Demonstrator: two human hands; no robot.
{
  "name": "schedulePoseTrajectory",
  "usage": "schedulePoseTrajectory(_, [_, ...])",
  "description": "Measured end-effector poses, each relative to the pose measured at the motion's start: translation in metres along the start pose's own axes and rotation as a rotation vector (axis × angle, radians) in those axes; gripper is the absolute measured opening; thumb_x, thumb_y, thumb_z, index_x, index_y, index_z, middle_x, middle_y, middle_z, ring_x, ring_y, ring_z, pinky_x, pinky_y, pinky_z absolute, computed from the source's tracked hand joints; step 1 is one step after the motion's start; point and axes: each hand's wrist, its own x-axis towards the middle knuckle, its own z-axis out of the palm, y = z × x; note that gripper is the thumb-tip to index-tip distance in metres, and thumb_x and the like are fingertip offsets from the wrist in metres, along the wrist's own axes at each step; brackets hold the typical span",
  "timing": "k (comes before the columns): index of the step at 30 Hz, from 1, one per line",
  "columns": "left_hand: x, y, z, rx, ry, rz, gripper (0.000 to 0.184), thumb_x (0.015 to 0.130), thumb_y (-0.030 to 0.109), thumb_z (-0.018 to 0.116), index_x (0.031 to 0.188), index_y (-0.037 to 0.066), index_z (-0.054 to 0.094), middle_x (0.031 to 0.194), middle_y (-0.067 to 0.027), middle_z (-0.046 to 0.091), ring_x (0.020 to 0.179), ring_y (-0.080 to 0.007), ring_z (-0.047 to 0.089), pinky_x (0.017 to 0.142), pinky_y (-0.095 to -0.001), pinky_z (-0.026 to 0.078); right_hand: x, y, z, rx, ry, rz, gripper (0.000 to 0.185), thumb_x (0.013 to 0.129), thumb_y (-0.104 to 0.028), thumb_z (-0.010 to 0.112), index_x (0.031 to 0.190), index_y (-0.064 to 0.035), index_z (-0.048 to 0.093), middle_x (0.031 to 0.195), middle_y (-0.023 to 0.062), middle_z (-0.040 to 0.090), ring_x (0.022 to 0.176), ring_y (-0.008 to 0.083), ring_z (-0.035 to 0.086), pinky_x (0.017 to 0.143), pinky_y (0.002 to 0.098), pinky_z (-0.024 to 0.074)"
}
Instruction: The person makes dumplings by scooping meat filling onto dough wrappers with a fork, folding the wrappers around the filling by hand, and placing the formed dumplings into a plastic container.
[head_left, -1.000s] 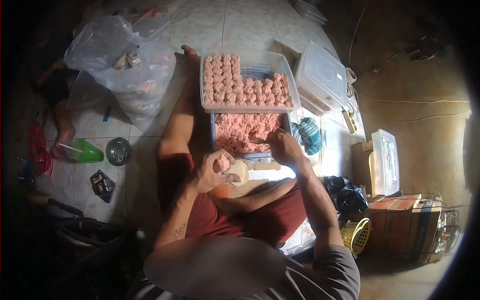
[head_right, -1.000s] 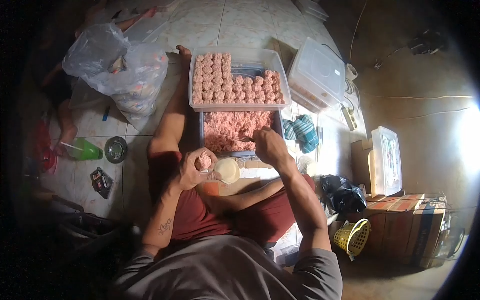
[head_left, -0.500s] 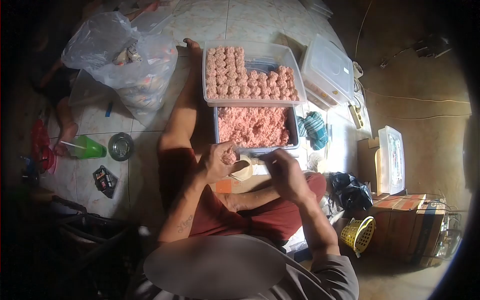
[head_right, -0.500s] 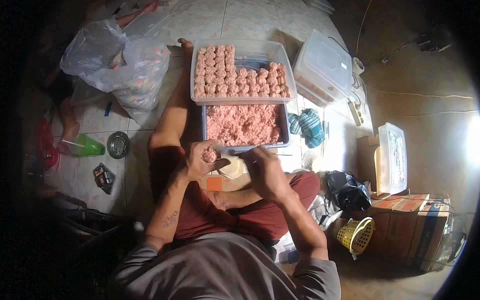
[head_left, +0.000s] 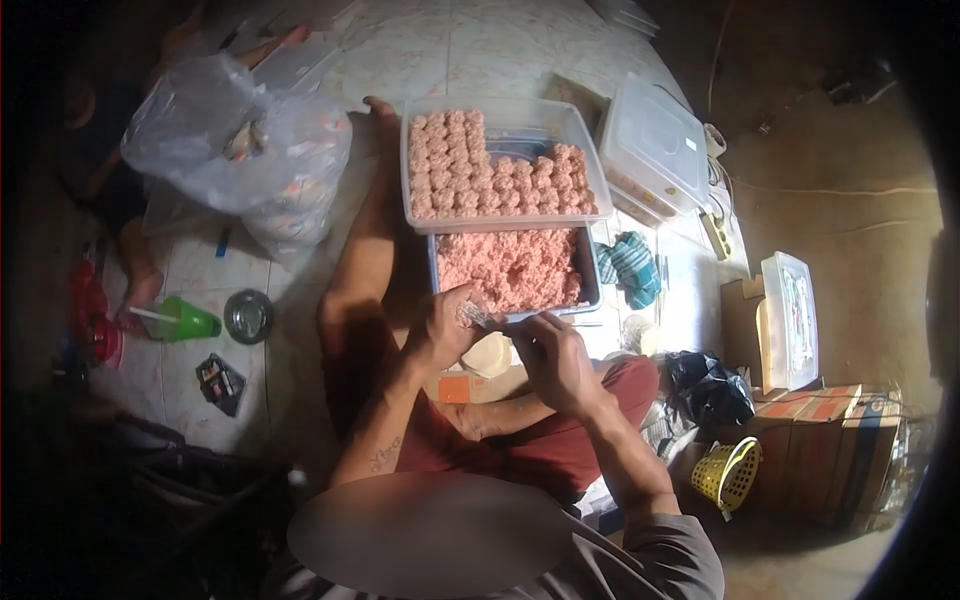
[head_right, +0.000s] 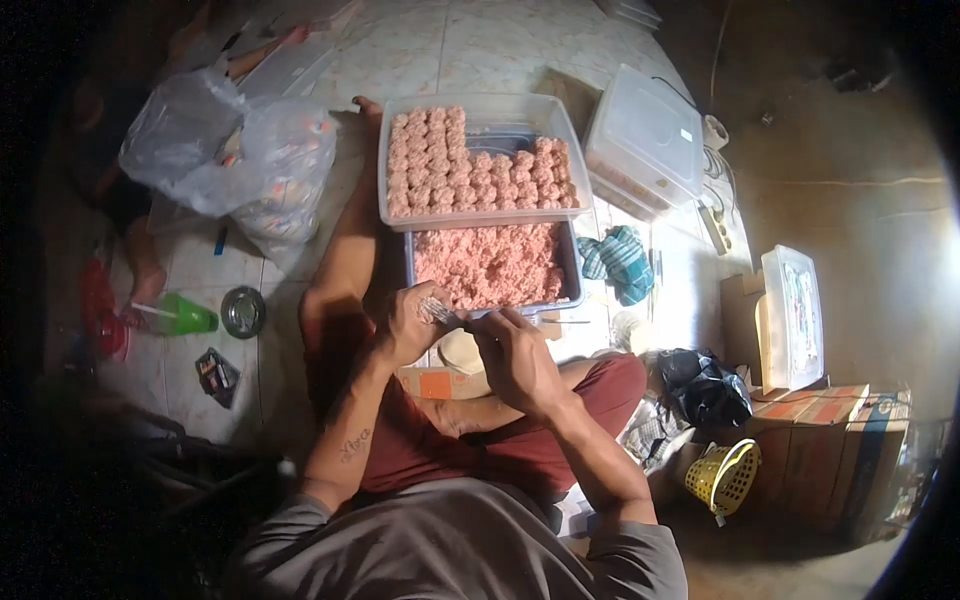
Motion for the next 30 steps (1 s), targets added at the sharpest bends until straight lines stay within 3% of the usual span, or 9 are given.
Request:
schedulePoseTrajectory(5, [0.034,0.027,-0.027,0.275,-0.175,0.018,0.043,0.079,0.014,0.086,0.113,0.003,0.062,0.106,-0.0090,0.070,0.094,-0.0185,0.067,0.083,-0.0340,0.055,-0.016,0.019,-0.026,0.308,0.331,0.328,0.014,0.098,0.000,0.058,0.108,0.0040,0.067,0.090,0.0063,0.066,0.083,0.0139,0.060,0.076,0.0289,0.0497])
schedulePoseTrajectory(9, [0.102,0.047,-0.032,0.454,-0.150,0.263,0.062,0.078,0.020,0.088,0.130,0.001,0.060,0.121,-0.0137,0.068,0.103,-0.0229,0.067,0.091,-0.0364,0.054,-0.040,0.088,-0.039,0.553,0.612,0.423,0.015,0.100,-0.004,0.059,0.112,0.0016,0.065,0.083,-0.0012,0.058,0.065,0.0037,0.048,0.055,0.0195,0.0371])
schedulePoseTrajectory(12, [0.192,0.046,-0.032,0.546,-0.106,0.410,0.037,0.083,0.023,0.083,0.109,0.002,0.066,0.101,-0.0127,0.069,0.100,-0.0197,0.065,0.089,-0.0330,0.049,-0.060,0.133,-0.041,0.801,0.847,0.532,0.015,0.099,-0.008,0.063,0.112,0.0003,0.063,0.082,-0.0008,0.058,0.061,0.0041,0.048,0.052,0.0192,0.0374])
schedulePoseTrajectory(14, [0.257,0.041,-0.030,0.624,-0.116,0.266,0.037,0.082,0.027,0.082,0.102,0.002,0.065,0.097,-0.0131,0.067,0.094,-0.0233,0.065,0.085,-0.0356,0.049,-0.072,0.148,-0.043,0.800,0.903,0.561,0.014,0.099,-0.007,0.063,0.112,0.0002,0.062,0.083,-0.0001,0.059,0.062,0.0041,0.048,0.052,0.0188,0.0375])
schedulePoseTrajectory(20, [0.384,-0.042,-0.002,0.967,0.003,0.247,0.048,0.078,0.039,0.084,0.102,0.002,0.066,0.099,-0.0192,0.070,0.094,-0.0353,0.067,0.084,-0.0412,0.052,-0.089,0.155,-0.053,0.802,0.975,0.665,0.012,0.099,-0.013,0.064,0.106,-0.0026,0.061,0.080,-0.0005,0.059,0.060,0.0051,0.050,0.050,0.0197,0.0385])
schedulePoseTrajectory(22, [0.396,-0.033,0.015,1.008,-0.055,0.170,0.056,0.084,0.053,0.075,0.100,0.000,0.067,0.104,-0.0239,0.070,0.098,-0.0359,0.067,0.087,-0.0435,0.052,-0.103,0.167,-0.053,0.762,0.969,0.652,0.012,0.099,-0.006,0.062,0.110,0.0003,0.062,0.085,0.0013,0.060,0.066,0.0045,0.050,0.057,0.0191,0.0407])
schedulePoseTrajectory(24, [0.401,0.001,0.034,1.027,-0.313,-0.283,0.072,0.089,0.066,0.061,0.095,-0.005,0.068,0.109,-0.0313,0.068,0.102,-0.0383,0.067,0.094,-0.0470,0.050,-0.105,0.166,-0.057,0.754,0.989,0.661,0.012,0.099,-0.007,0.062,0.109,0.0003,0.062,0.085,0.0010,0.060,0.066,0.0049,0.050,0.057,0.0198,0.0415])
schedulePoseTrajectory(25, [0.400,0.002,0.040,0.976,-0.279,-0.281,0.085,0.093,0.072,0.048,0.072,-0.008,0.067,0.101,-0.0381,0.066,0.102,-0.0421,0.066,0.098,-0.0443,0.047,-0.106,0.166,-0.058,0.768,0.987,0.655,0.012,0.099,-0.007,0.062,0.109,0.0002,0.062,0.085,0.0009,0.060,0.066,0.0048,0.050,0.057,0.0197,0.0416])
schedulePoseTrajectory(30, [0.370,0.006,0.037,1.056,-0.177,-0.151,0.072,0.094,0.061,0.056,0.093,-0.010,0.066,0.107,-0.0368,0.066,0.105,-0.0460,0.066,0.096,-0.0482,0.050,-0.091,0.171,-0.061,0.410,0.783,0.636,0.014,0.098,-0.006,0.061,0.107,0.0042,0.066,0.090,0.0016,0.064,0.070,0.0118,0.057,0.063,0.0271,0.0480])
